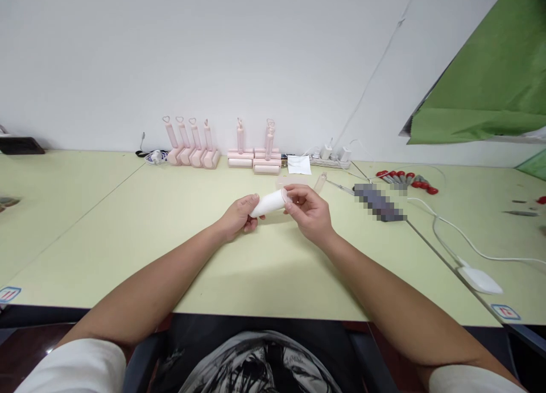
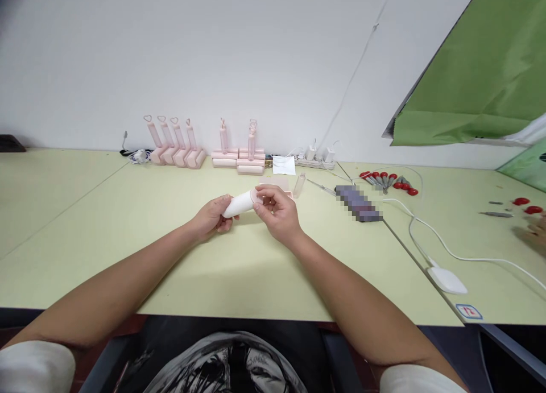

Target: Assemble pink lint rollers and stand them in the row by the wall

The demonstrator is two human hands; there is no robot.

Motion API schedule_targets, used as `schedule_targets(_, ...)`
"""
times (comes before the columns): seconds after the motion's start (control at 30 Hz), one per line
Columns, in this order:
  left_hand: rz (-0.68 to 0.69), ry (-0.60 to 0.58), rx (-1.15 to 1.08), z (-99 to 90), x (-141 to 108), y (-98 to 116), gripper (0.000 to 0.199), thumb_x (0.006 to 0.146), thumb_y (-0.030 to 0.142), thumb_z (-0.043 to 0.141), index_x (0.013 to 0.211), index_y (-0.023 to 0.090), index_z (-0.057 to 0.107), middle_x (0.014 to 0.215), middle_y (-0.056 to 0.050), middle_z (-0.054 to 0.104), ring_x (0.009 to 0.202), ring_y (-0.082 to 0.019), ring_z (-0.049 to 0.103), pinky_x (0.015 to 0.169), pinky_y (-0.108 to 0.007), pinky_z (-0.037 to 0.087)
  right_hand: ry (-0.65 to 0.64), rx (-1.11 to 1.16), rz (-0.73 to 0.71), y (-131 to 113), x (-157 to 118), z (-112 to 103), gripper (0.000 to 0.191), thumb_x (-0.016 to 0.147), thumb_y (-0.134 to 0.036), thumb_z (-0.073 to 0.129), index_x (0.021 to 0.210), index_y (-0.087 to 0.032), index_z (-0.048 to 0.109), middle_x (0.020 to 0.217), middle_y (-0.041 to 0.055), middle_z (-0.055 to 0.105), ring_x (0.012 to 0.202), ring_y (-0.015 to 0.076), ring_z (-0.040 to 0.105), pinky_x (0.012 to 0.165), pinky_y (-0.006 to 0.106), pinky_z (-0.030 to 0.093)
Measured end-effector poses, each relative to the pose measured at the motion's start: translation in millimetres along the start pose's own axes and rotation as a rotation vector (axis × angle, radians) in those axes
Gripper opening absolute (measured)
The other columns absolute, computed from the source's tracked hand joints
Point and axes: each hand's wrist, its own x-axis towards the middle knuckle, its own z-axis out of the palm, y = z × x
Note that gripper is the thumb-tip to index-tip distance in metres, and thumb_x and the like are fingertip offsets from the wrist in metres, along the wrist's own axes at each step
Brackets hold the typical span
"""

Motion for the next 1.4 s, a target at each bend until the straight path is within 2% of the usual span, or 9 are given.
schedule_targets(0.13, 0.01, -0.139, 0.13, 0.8, -6, 2, 0.061, 0.067, 0.067, 0.074, 0.095, 0.015, 0.059, 0.079, -0.005, 0.067, 0.041, -0.005, 0.045, 0.037, -0.018, 0.027, -0.002, 0.133, 0.033, 0, 1, 0, 0.025, 0.085, -0.043, 0.069, 0.099, -0.024, 0.061, 0.121, 0.0096, 0.061, 0.088, 0.0185, 0.062, 0.063, 0.035, 0.06)
schedule_targets(0.27, -0.026, -0.151, 0.187, 5.9, -11, 1, 0.052, 0.063, 0.051, 0.084, 0.094, 0.015, 0.064, 0.067, -0.001, 0.06, 0.047, -0.009, 0.05, 0.042, -0.02, 0.035, -0.055, 0.023, 0.003, 3, -3, 2, 0.022, 0.086, -0.04, 0.067, 0.101, -0.024, 0.061, 0.12, 0.0094, 0.063, 0.085, 0.0173, 0.063, 0.068, 0.035, 0.059)
schedule_targets(0.47, 0.045, -0.034, 0.319, 6.9, -9, -4, 0.042, 0.068, 0.045, 0.081, 0.095, 0.016, 0.067, 0.071, -0.002, 0.062, 0.058, -0.013, 0.054, 0.051, -0.024, 0.04, -0.078, -0.138, -0.065, 2, -1, -1, 0.023, 0.087, -0.033, 0.065, 0.108, -0.024, 0.06, 0.125, 0.0101, 0.06, 0.073, 0.0124, 0.061, 0.066, 0.031, 0.056)
schedule_targets(0.63, 0.264, 0.257, 0.707, -1.1, -3, -3, 0.032, 0.071, 0.039, 0.078, 0.095, 0.021, 0.069, 0.084, -0.002, 0.068, 0.073, -0.017, 0.058, 0.063, -0.025, 0.041, -0.037, -0.31, -0.04, -5, 3, -4, 0.02, 0.087, -0.03, 0.059, 0.105, -0.023, 0.06, 0.114, 0.0086, 0.061, 0.07, 0.013, 0.059, 0.065, 0.031, 0.054)
schedule_targets(0.73, 0.306, 0.347, 0.81, -5.5, -2, -1, 0.031, 0.072, 0.039, 0.077, 0.096, 0.022, 0.068, 0.087, -0.002, 0.07, 0.077, -0.019, 0.06, 0.065, -0.026, 0.04, -0.006, -0.308, -0.01, -6, 3, -3, 0.023, 0.086, -0.028, 0.058, 0.108, -0.023, 0.059, 0.113, 0.0081, 0.059, 0.071, 0.0129, 0.058, 0.063, 0.03, 0.053)
schedule_targets(0.97, 0.286, 0.353, 0.909, -5.2, -3, 4, 0.031, 0.074, 0.039, 0.075, 0.099, 0.023, 0.066, 0.093, -0.002, 0.071, 0.081, -0.02, 0.062, 0.068, -0.028, 0.041, -0.041, -0.279, -0.029, -4, 1, -1, 0.027, 0.086, -0.024, 0.058, 0.112, -0.024, 0.059, 0.116, 0.0076, 0.056, 0.071, 0.0121, 0.058, 0.062, 0.03, 0.053)
schedule_targets(1.27, 0.234, 0.34, 0.982, -2.1, -4, 4, 0.033, 0.076, 0.04, 0.073, 0.103, 0.023, 0.065, 0.097, -0.001, 0.071, 0.083, -0.02, 0.064, 0.069, -0.03, 0.044, 0.252, -0.21, 0.013, 1, -7, 9, 0.063, 0.081, -0.021, 0.058, 0.139, -0.031, 0.033, 0.133, 0.0109, 0.041, 0.093, 0.0179, 0.056, 0.061, 0.029, 0.054)
schedule_targets(1.3, 0.236, 0.335, 0.985, -1.9, -4, 3, 0.033, 0.076, 0.04, 0.073, 0.102, 0.023, 0.065, 0.096, -0.001, 0.071, 0.084, -0.02, 0.064, 0.069, -0.03, 0.044, 0.209, -0.23, 0.027, 1, -7, 10, 0.062, 0.081, -0.021, 0.058, 0.137, -0.03, 0.035, 0.133, 0.011, 0.042, 0.094, 0.0183, 0.055, 0.06, 0.029, 0.054)
schedule_targets(1.4, 0.228, 0.313, 1.009, -1.1, -5, 2, 0.032, 0.076, 0.04, 0.072, 0.1, 0.022, 0.064, 0.093, -0.001, 0.071, 0.082, -0.021, 0.064, 0.069, -0.031, 0.044, -0.095, -0.265, 0.085, -1, -6, 11, 0.047, 0.079, -0.019, 0.059, 0.124, -0.027, 0.051, 0.127, 0.0095, 0.048, 0.084, 0.0164, 0.058, 0.057, 0.029, 0.053)
